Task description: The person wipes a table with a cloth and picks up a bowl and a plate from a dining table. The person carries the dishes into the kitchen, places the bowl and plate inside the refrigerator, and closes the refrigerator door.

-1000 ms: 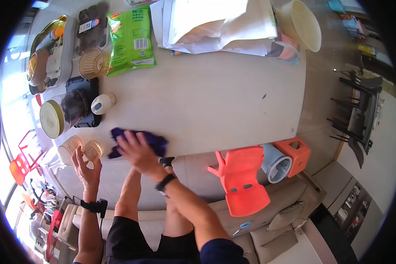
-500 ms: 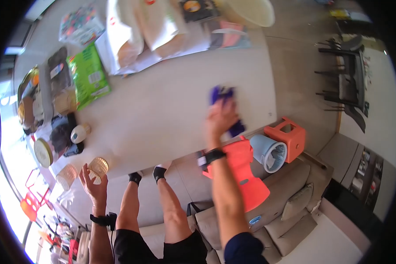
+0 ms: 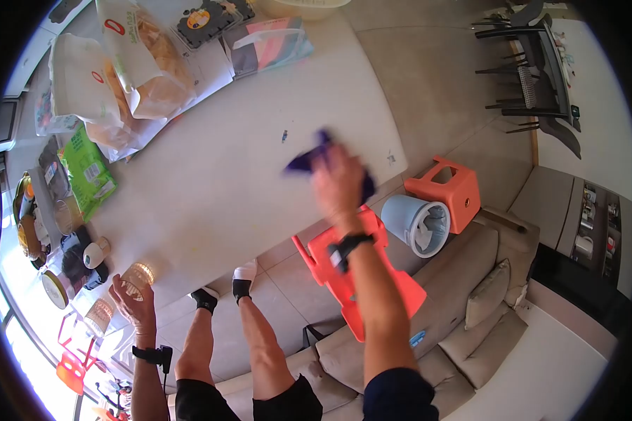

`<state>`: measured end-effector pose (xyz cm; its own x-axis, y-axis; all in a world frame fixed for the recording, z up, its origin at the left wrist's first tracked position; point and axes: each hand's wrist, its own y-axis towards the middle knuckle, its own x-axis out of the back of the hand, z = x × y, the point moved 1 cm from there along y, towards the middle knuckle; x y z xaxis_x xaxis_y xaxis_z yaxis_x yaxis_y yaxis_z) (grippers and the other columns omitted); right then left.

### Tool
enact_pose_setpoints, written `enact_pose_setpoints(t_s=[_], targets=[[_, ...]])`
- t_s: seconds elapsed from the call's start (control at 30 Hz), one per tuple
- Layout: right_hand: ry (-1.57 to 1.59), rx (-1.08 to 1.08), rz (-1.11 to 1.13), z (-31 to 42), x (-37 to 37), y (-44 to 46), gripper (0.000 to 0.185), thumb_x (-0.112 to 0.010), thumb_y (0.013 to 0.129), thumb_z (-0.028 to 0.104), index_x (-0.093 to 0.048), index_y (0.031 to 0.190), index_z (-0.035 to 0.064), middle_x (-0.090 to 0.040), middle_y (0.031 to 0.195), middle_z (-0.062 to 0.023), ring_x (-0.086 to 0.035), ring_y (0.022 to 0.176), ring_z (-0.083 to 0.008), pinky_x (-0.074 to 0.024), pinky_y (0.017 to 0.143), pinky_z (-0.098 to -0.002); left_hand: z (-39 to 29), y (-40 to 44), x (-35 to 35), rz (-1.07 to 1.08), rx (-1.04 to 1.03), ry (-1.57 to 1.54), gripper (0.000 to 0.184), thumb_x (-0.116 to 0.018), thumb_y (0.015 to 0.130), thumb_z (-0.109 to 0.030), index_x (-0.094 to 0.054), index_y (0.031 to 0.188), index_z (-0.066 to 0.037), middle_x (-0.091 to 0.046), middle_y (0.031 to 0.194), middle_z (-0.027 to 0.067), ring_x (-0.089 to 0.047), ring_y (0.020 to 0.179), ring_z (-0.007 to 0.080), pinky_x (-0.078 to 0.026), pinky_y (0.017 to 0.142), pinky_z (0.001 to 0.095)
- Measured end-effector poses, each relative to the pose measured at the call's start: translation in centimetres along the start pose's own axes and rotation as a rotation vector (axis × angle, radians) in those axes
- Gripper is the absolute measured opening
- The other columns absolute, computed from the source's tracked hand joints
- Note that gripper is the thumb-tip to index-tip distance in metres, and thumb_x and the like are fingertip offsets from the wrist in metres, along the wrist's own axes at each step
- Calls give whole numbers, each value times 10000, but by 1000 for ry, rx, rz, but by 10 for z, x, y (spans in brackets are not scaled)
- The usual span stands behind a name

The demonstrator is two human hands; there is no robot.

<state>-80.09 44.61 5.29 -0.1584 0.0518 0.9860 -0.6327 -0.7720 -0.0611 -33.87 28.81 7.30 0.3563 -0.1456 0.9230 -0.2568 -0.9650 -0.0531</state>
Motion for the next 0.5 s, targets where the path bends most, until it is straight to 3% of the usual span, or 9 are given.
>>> enact_pose_setpoints(t_s=[0.03,0.1,0.13,0.23,0.27,0.33,0.4,0.43,0.5], targets=[[-112,153,-308,-48,-12,9,351,-578,843,227,-595,1175,113,-540,1202,-169,-499,1108,-353,-391,905,-508,3,1,-2,-42,-75,74,665,-687,680,-147,-418,1280,-42,-465,1086,192,-542,965,368,-494,787,437],[-153,60,-317,-88,-24,30,379,-545,876,252,-578,1232,124,-489,1315,-168,-430,1216,-374,-344,964,-527,2,1,-2,-53,-72,63,661,-682,678,-136,-416,1275,-35,-465,1074,194,-541,950,370,-501,770,431],[-145,68,-315,-80,-29,28,379,-545,876,252,-578,1232,124,-489,1315,-168,-430,1216,-374,-344,964,-527,-6,2,1,-21,-27,10,663,-681,675,-141,-416,1273,-34,-467,1065,194,-539,942,374,-493,776,442],[-179,-306,-393,-33,-47,14,377,-532,883,254,-577,1233,121,-431,1391,-157,-381,1266,-394,-299,989,-556,-4,1,3,-33,44,-48,661,-679,662,-158,-422,1258,-28,-466,1046,192,-517,935,382,-440,829,486],[-171,-279,-382,-4,-56,-3,396,-528,879,260,-554,1252,130,-430,1387,-174,-385,1257,-409,-294,985,-571,-4,2,4,-40,-20,15,654,-676,657,-157,-427,1247,-26,-464,1038,192,-505,942,385,-431,830,489],[-107,-57,-259,77,-60,-43,429,-538,875,243,-502,1278,99,-454,1339,-204,-401,1230,-422,-289,977,-585,-8,5,5,-66,-95,84,635,-667,644,-150,-433,1221,-21,-459,1019,190,-481,957,390,-411,841,488],[215,-44,-111,162,-58,-70,350,-508,891,211,-555,1217,93,-500,1259,-212,-435,1180,-414,-321,942,-593,-8,4,6,-63,-85,93,647,-669,651,-153,-425,1237,-29,-463,1029,191,-491,963,390,-418,838,487],[189,273,30,186,-46,-87,343,-535,871,229,-602,1184,105,-490,1301,-187,-414,1229,-395,-329,953,-582,-9,5,7,-49,-91,101,659,-671,657,-157,-417,1253,-38,-466,1040,192,-502,968,391,-426,836,487],[324,509,69,201,-44,-85,354,-534,853,235,-619,1185,146,-456,1384,-120,-375,1297,-392,-314,1011,-588,-11,6,10,-57,-80,107,661,-674,650,-151,-418,1248,-35,-467,1038,194,-500,968,394,-426,835,485]])
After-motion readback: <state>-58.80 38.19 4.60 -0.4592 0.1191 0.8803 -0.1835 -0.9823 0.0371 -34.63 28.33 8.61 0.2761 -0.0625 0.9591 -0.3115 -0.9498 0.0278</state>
